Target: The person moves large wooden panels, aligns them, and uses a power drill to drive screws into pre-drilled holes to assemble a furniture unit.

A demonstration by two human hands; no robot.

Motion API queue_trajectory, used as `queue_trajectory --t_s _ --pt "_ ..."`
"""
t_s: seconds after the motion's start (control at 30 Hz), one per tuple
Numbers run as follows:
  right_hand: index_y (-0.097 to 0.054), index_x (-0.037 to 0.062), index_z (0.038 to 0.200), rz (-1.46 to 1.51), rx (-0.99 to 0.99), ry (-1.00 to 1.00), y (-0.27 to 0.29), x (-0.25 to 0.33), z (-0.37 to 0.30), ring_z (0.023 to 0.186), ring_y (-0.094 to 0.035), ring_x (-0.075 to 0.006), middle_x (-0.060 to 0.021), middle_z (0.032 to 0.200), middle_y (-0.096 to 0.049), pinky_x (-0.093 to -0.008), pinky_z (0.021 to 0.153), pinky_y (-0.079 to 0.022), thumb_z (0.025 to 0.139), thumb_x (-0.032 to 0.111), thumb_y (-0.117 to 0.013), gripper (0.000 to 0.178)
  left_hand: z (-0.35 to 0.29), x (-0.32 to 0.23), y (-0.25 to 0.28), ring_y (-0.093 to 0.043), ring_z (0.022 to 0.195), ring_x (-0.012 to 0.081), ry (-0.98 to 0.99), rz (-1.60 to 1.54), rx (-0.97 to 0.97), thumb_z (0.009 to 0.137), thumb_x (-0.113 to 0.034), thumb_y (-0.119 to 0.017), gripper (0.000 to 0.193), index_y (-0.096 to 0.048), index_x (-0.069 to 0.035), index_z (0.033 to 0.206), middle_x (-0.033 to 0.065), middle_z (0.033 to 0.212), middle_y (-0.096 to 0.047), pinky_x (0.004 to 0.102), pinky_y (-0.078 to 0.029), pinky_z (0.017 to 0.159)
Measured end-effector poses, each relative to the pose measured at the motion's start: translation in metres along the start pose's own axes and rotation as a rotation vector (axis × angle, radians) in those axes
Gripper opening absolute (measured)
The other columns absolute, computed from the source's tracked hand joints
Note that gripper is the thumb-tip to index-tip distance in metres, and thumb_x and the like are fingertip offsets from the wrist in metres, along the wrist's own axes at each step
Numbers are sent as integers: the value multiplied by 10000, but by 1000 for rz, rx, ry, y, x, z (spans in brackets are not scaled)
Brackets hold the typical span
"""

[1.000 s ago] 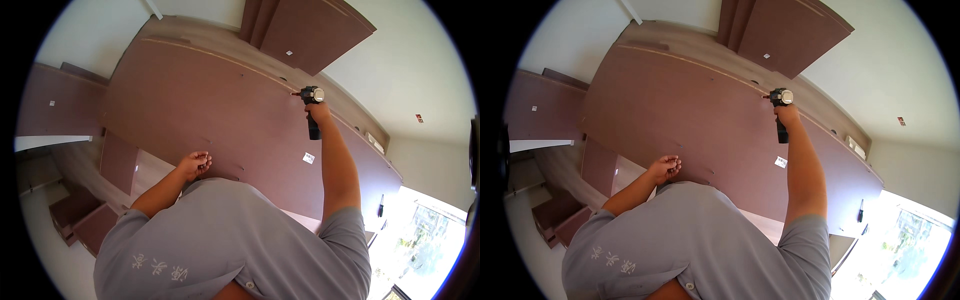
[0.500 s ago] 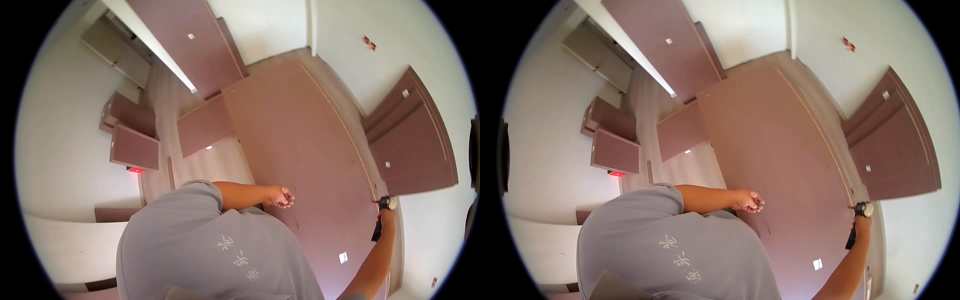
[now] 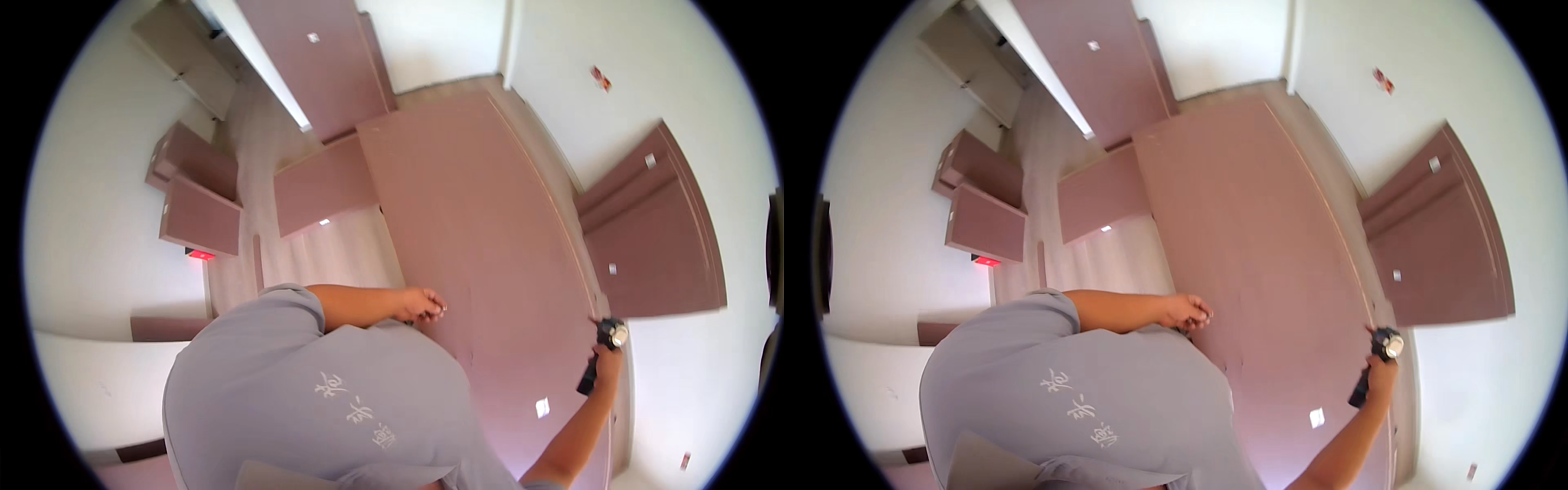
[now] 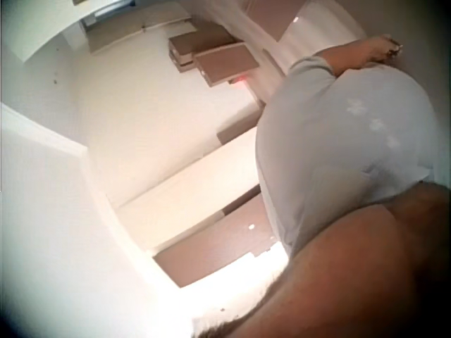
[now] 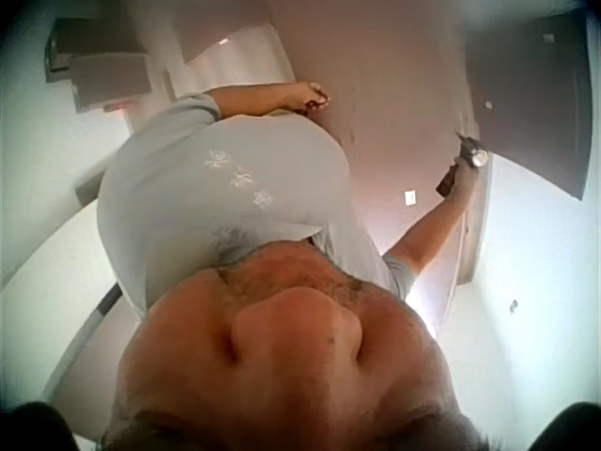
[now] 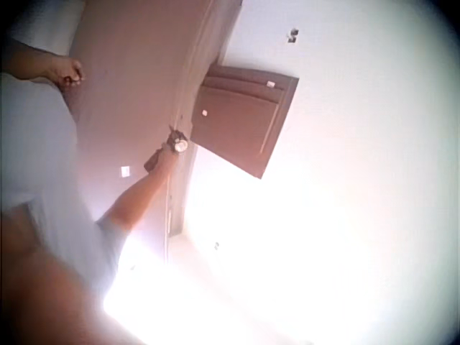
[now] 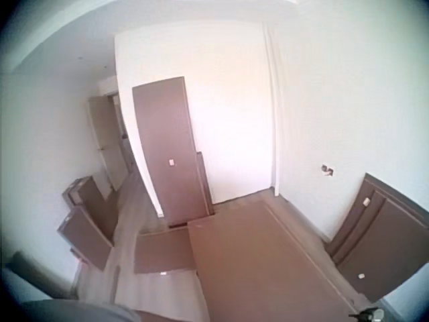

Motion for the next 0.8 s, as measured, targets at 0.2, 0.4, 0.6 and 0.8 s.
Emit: queue_trajectory --t_s 0.2,0.4,0.6,0.8 --pt "-612 -1 1235 693 397 -62 -111 -9 -157 708 -667 -207 -139 992 -726 -338 647 -570 793 114 -721 469 0 -14 -15 -607 809 100 -48 10 -12 989 -59 -656 142 -662 -87 1128 16 997 -678 246 -505 659" --pt "-596 -22 1286 806 460 -144 -148 6 -211 757 -680 -230 -173 1036 -713 -350 694 -576 805 63 -664 492 18 -47 -56 -595 823 94 37 48 4 1047 -103 -595 116 -665 -90 1139 14 1029 -670 254 -513 694" --pt "-613 -14 1270 789 451 -210 -145 4 -214 758 -679 -227 -164 1025 -722 -353 702 -579 803 52 -657 474 34 -61 -83 -599 834 105 96 159 133 1068 -103 -553 138 -672 -95 1137 12 1032 -664 261 -517 734" --pt "-628 -41 1257 857 490 -200 -149 -16 -206 757 -686 -227 -165 1024 -736 -359 706 -575 816 16 -652 445 53 -49 -108 -637 861 128 135 300 224 1086 -117 -515 179 -674 -102 1166 19 1052 -671 294 -535 748"
Point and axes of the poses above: each hand's wrist, its own z-axis towards the middle knuckle, its own y-axis out of the back of the hand, x = y × z, the point moved 7 cm from there along z, towards the middle knuckle
